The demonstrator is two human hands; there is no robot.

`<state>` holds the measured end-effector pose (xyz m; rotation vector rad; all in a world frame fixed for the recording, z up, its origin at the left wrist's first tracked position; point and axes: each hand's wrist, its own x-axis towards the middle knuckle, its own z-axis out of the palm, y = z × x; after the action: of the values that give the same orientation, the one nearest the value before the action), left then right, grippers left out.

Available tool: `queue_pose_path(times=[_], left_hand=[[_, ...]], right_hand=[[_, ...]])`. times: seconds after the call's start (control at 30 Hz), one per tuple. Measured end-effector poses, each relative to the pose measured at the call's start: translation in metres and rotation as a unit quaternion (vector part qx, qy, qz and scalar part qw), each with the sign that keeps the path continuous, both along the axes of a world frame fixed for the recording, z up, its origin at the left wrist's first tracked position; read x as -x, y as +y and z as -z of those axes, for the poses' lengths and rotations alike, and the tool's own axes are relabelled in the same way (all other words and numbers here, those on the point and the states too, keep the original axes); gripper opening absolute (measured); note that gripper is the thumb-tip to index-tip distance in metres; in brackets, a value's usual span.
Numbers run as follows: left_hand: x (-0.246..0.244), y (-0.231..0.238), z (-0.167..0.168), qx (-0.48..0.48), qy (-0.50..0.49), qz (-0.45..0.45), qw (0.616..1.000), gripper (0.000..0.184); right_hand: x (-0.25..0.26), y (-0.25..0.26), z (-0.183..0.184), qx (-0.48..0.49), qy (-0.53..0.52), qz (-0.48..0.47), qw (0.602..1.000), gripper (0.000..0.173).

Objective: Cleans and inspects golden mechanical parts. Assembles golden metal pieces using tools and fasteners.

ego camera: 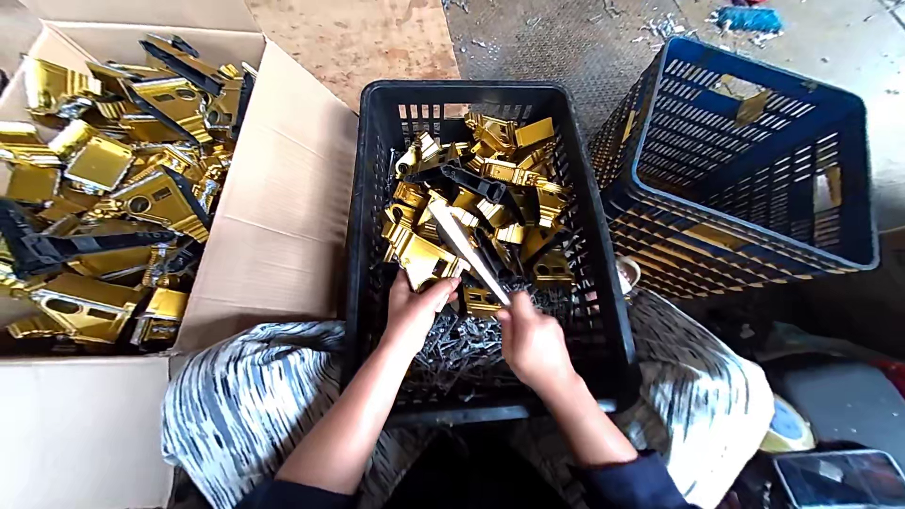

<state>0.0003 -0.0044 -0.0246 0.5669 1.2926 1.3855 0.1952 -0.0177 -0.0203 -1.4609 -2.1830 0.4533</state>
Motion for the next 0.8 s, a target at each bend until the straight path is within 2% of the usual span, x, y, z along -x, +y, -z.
queue_pose_path(times=[0.03, 0.07, 0.1, 0.2, 0.3, 0.33, 0.37, 0.43, 0.47, 0.53, 0.57, 0.6, 0.67, 0.7, 0.73, 0.77, 0.8], left_hand=[[0.001, 0.000, 0.001, 0.017, 0.004, 0.002, 1.000, 0.052], [0.002, 0.000, 0.002, 0.039, 0.002, 0.000, 0.999, 0.051], [0.005, 0.002, 0.001, 0.058, -0.003, -0.008, 0.998, 0.049], [0.030, 0.010, -0.017, 0.060, -0.021, -0.071, 0.995, 0.043], [0.089, 0.034, -0.071, -0.052, -0.048, -0.172, 0.983, 0.040], [0.111, 0.039, -0.089, -0.096, -0.048, -0.192, 0.975, 0.042], [0.127, 0.042, -0.105, -0.122, -0.036, -0.194, 0.973, 0.055], [0.133, 0.040, -0.125, -0.104, -0.006, -0.167, 0.980, 0.077], [0.127, 0.036, -0.126, -0.087, 0.029, -0.122, 0.988, 0.074], [0.108, 0.020, -0.110, -0.074, 0.103, -0.017, 0.992, 0.055], [0.096, 0.009, -0.100, -0.068, 0.157, 0.038, 0.985, 0.058], [0.085, 0.001, -0.090, -0.062, 0.242, 0.102, 0.963, 0.066], [0.065, -0.013, -0.072, -0.066, 0.407, 0.228, 0.882, 0.087], [0.053, -0.018, -0.064, -0.072, 0.453, 0.263, 0.848, 0.094], [0.043, -0.023, -0.056, -0.090, 0.469, 0.277, 0.833, 0.097], [0.035, -0.026, -0.048, -0.115, 0.457, 0.273, 0.839, 0.095], [0.029, -0.027, -0.041, -0.143, 0.422, 0.249, 0.860, 0.089]], right_hand=[[0.001, 0.003, -0.005, 0.133, -0.057, 0.012, 0.989, 0.037], [0.000, 0.009, -0.005, 0.212, -0.085, 0.026, 0.973, 0.038], [-0.004, 0.015, -0.005, 0.244, -0.088, 0.042, 0.965, 0.038], [-0.021, 0.030, -0.001, 0.259, -0.091, 0.113, 0.955, 0.036], [-0.038, 0.052, 0.008, 0.229, -0.107, 0.149, 0.956, 0.037], [-0.039, 0.056, 0.011, 0.214, -0.103, 0.136, 0.962, 0.038], [-0.035, 0.059, 0.012, 0.207, -0.099, 0.110, 0.967, 0.039], [-0.018, 0.063, 0.014, 0.256, -0.146, 0.033, 0.955, 0.037], [-0.005, 0.065, 0.017, 0.300, -0.189, 0.000, 0.935, 0.039], [0.014, 0.069, 0.030, 0.348, -0.256, -0.041, 0.901, 0.040], [0.016, 0.070, 0.030, 0.350, -0.250, -0.049, 0.901, 0.038], [0.013, 0.071, 0.025, 0.339, -0.221, -0.053, 0.913, 0.037], [0.001, 0.072, 0.000, 0.304, -0.108, -0.071, 0.944, 0.037], [-0.005, 0.070, -0.016, 0.299, -0.041, -0.092, 0.949, 0.036], [-0.010, 0.068, -0.029, 0.302, 0.033, -0.118, 0.945, 0.035], [-0.013, 0.067, -0.038, 0.323, 0.117, -0.143, 0.928, 0.034], [-0.013, 0.067, -0.040, 0.361, 0.207, -0.160, 0.895, 0.035]])
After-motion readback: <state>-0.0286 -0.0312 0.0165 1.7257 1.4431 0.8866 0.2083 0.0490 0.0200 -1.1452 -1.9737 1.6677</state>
